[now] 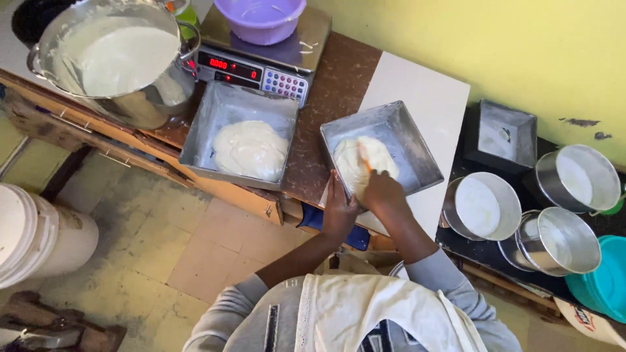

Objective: Pouring cake batter from a mixing bowl into several baking tins and using a spatula to scrape the bowl and spread the batter.

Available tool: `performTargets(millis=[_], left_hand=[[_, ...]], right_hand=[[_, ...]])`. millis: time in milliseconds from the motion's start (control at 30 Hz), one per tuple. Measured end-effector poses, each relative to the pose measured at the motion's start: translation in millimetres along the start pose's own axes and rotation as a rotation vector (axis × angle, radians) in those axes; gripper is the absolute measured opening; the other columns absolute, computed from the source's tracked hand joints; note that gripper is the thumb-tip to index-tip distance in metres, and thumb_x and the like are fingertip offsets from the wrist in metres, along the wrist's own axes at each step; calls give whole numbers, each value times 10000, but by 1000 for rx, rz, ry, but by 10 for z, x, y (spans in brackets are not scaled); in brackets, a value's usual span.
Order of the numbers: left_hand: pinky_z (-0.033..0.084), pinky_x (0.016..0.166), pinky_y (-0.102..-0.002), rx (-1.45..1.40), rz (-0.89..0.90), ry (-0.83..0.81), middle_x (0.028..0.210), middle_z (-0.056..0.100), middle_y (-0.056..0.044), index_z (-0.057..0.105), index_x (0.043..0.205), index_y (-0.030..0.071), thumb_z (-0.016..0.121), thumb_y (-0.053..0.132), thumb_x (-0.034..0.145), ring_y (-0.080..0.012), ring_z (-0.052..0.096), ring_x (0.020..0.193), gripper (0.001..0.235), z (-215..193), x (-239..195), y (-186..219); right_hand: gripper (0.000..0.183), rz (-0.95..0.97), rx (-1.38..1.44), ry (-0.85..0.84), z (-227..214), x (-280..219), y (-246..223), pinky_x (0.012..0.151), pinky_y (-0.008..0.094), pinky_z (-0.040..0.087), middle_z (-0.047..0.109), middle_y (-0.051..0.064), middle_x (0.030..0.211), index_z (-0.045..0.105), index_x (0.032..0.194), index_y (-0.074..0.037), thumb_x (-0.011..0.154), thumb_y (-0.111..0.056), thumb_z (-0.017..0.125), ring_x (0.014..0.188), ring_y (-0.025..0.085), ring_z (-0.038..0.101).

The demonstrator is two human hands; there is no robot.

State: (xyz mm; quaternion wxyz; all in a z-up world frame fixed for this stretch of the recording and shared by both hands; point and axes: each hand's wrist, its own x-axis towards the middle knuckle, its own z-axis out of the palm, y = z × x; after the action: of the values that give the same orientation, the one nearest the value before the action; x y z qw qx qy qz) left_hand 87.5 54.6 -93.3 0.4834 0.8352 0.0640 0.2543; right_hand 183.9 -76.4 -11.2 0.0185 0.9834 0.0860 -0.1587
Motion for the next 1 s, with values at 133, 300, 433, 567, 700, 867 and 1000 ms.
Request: performTargets(millis=[133,300,433,567,700,867,1000], left_hand=[[526,1282,-463,211,221,55,1719,504,-368,463,1674,-172,771,29,936,-482,543,1583,825,-76,146,-108],[592,1194,-458,247,236,45,1634,639,-302,532,1683,-76,804,98,910,-421,662,1480,839,-23,263,-503],[662,921,-414,505,495,134,1194,803,-241,764,1422,-15,790,211,889,-364,820,1030,580,-231,556,-633],[641,846,-371,-88,11,-64,924,863,-118,899,1148,118,848,227,941,-196,820,882,239,-817,932,40],[664,1035,-400,-148,-82,73,1211,890,-105,878,1350,137,865,126,968,-272,846,1153,383,-554,882,-68],[337,1362,-568,180,25,164,1868,191,-390,135,1843,-85,868,232,1034,-528,289,1698,1137,-160,-41,-64],[148,1425,-633,-242,-254,-114,1881,20,-385,81,1809,-110,845,88,914,-580,63,1735,1193,-283,-147,474]], right_hand=[[612,-114,131,61,-41,121,82,817,634,703,730,287,1297,617,1639,-26,1074,-259,570,1054,514,844],[630,-108,81,-44,-228,-98,-184,824,635,711,683,318,1318,547,1640,101,1085,-191,592,1036,521,841],[611,-189,139,17,-602,-116,-65,799,678,683,669,284,1326,568,1685,-12,1105,-203,589,989,548,834],[521,-248,39,88,-694,-74,295,743,620,698,700,226,1232,690,1604,-119,1101,-229,606,935,510,844],[571,-331,9,-9,-862,-665,431,764,632,696,716,247,1238,591,1690,-126,1123,-177,553,932,499,846],[480,-267,173,165,-655,-644,747,727,629,694,735,187,1098,749,1533,-240,1068,-251,634,912,492,832],[466,-282,184,198,-457,-730,406,755,643,701,730,167,1071,758,1483,-246,1026,-252,665,868,486,836]])
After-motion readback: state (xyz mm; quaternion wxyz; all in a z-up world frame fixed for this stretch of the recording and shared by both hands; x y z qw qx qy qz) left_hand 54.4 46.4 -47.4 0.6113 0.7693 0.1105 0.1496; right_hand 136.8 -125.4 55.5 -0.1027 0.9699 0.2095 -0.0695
